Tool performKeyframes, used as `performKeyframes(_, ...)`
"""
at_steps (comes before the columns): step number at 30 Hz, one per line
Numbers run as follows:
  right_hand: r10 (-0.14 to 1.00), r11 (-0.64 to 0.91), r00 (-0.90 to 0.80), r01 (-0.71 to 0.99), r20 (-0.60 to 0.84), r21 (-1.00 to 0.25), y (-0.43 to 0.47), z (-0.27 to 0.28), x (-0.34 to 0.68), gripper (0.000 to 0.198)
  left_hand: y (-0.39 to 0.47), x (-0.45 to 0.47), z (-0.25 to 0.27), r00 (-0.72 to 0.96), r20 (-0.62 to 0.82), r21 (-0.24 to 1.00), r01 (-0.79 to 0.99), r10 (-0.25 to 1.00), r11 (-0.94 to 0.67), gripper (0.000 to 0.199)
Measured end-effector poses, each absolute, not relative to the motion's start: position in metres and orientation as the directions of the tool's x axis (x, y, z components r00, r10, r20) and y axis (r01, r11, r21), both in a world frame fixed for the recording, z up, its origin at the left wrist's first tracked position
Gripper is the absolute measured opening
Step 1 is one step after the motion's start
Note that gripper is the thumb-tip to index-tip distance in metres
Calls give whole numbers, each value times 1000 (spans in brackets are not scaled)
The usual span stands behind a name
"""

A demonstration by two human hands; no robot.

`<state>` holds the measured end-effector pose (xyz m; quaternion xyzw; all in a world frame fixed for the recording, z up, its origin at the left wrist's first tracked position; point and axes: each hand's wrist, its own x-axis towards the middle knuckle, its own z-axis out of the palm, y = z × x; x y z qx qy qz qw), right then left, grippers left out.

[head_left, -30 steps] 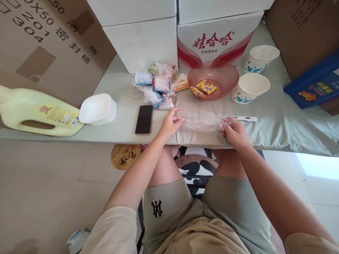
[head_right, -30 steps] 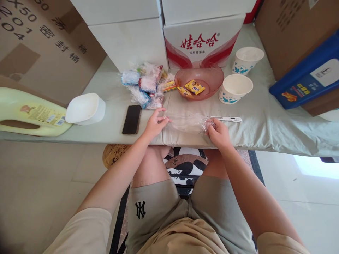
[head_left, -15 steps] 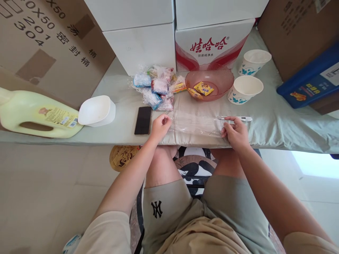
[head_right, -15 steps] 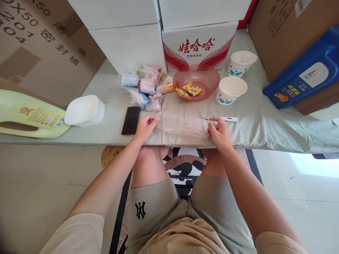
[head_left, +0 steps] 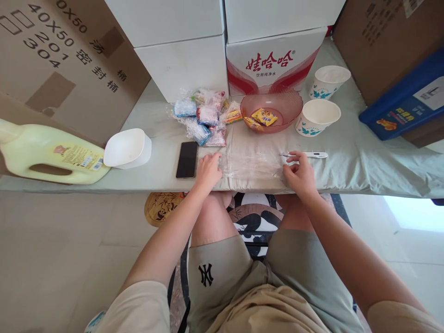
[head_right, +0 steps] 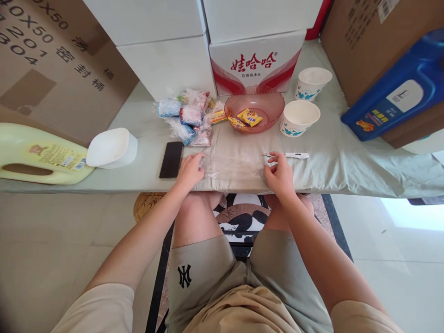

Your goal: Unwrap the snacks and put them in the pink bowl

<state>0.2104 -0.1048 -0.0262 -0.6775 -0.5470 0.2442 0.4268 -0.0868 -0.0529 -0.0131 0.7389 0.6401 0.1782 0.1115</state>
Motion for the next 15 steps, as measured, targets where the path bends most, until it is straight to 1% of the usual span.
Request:
performKeyframes(3, 939, -8, 283, 586, 196, -810, -106, -31, 212, 35, -46, -87, -9, 214, 101, 503, 831, 971, -236, 54)
performKeyframes(6, 889, 104, 253, 699, 381, -708, -108, -30, 212, 32, -43, -83, 2, 322, 99, 615, 725, 942, -312, 50)
performKeyframes(8, 849, 193, 179, 771, 497, -607, -113, -19, 210, 31, -45, -76, 13, 407, 141, 651, 649, 903, -394, 47)
performKeyframes(10, 815, 247, 135, 799, 564, -548, -118, 2, 207, 27, -46, -63, 22, 477, 170, 662, 592, 862, -459, 46)
performKeyframes(12, 764, 257, 186, 790, 618, -556, -120, 28, 206, 23, -47, -46, 31, 560, 147, 666, 553, 815, -500, 47)
performKeyframes(13, 740, 255, 236, 768, 630, -587, -119, 42, 206, 25, -46, -37, 35, 603, 126, 668, 536, 788, -517, 47)
performKeyframes(14, 742, 265, 256, 736, 619, -623, -116, 53, 207, 27, -45, -28, 39, 646, 106, 671, 515, 756, -533, 46)
performKeyframes(15, 797, 302, 185, 702, 575, -645, -111, 61, 210, 32, -44, -19, 43, 679, 95, 680, 490, 728, -546, 45)
